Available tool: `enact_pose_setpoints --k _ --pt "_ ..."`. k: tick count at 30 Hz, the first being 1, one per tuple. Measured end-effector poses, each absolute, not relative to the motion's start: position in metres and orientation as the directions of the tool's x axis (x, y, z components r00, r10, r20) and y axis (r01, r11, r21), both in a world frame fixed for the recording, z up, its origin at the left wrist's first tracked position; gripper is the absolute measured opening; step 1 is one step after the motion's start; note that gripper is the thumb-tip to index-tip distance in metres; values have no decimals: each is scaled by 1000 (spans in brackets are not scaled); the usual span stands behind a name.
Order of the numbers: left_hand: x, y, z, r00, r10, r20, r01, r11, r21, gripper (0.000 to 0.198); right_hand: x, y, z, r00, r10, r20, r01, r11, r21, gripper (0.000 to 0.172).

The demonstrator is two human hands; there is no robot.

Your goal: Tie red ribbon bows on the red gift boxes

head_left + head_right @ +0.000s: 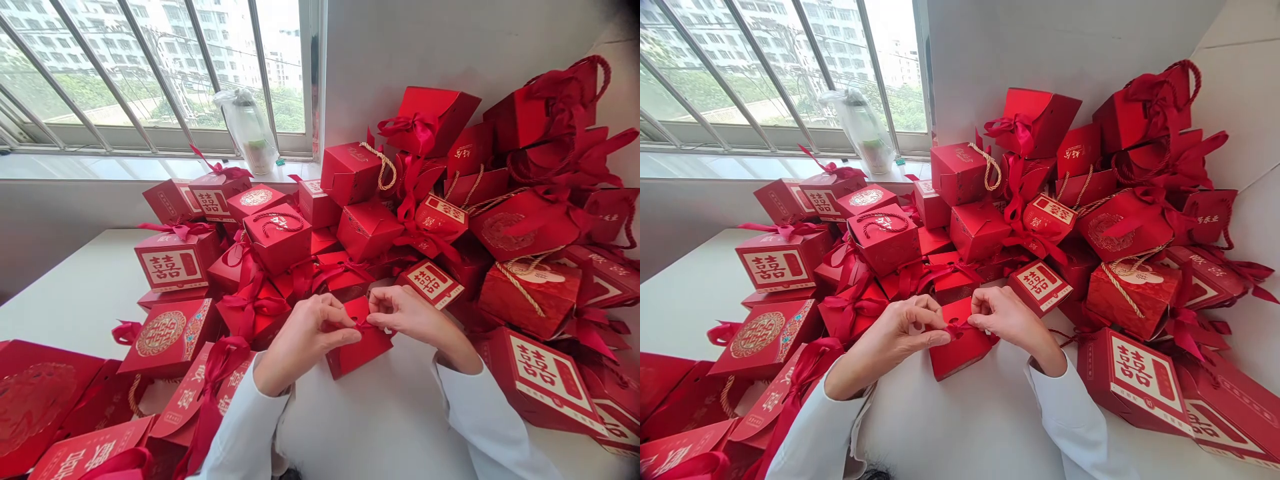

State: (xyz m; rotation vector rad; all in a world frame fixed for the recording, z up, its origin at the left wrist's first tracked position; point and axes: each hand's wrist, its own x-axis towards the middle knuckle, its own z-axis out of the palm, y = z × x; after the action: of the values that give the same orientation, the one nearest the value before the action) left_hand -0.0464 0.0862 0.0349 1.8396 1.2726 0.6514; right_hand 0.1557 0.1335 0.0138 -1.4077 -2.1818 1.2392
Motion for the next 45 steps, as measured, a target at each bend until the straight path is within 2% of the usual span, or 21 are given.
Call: enact_pose_setpoints --k 3,7,12,21,28,30,35,38,41,45 --pt "-42 90 27 351 935 54 474 -227 851 7 155 134 11 -506 836 -213 593 158 -790 9" --pt "-33 95 16 415 907 73 418 -262 870 8 156 133 11 -504 840 -199 588 165 -791 6" --pt "-29 96 9 384 919 92 470 -280 837 16 157 133 12 -507 837 -206 592 165 -789 5" --pt "-32 99 0 304 946 111 551 -270 790 14 168 134 11 -532 826 -188 580 193 -792 11" --pt "-30 99 -4 225 967 116 533 -222 816 13 182 137 10 -537 820 -197 578 189 -794 17" --pt "-29 100 -6 208 969 130 549 -226 805 13 185 136 14 -556 803 -216 538 150 -829 16" --pt "-28 100 -7 223 958 180 555 -276 785 18 190 128 32 -661 718 -219 319 5 -948 19" --pt "-23 98 -4 208 960 187 535 -272 800 17 189 124 40 -694 686 -216 262 -38 -964 20" --pt "-16 95 -1 158 971 182 560 -240 793 17 185 121 43 -739 643 -201 215 -57 -975 15" --pt "-7 91 -3 144 972 183 597 -233 768 27 175 118 41 -743 650 -159 128 -96 -987 10"
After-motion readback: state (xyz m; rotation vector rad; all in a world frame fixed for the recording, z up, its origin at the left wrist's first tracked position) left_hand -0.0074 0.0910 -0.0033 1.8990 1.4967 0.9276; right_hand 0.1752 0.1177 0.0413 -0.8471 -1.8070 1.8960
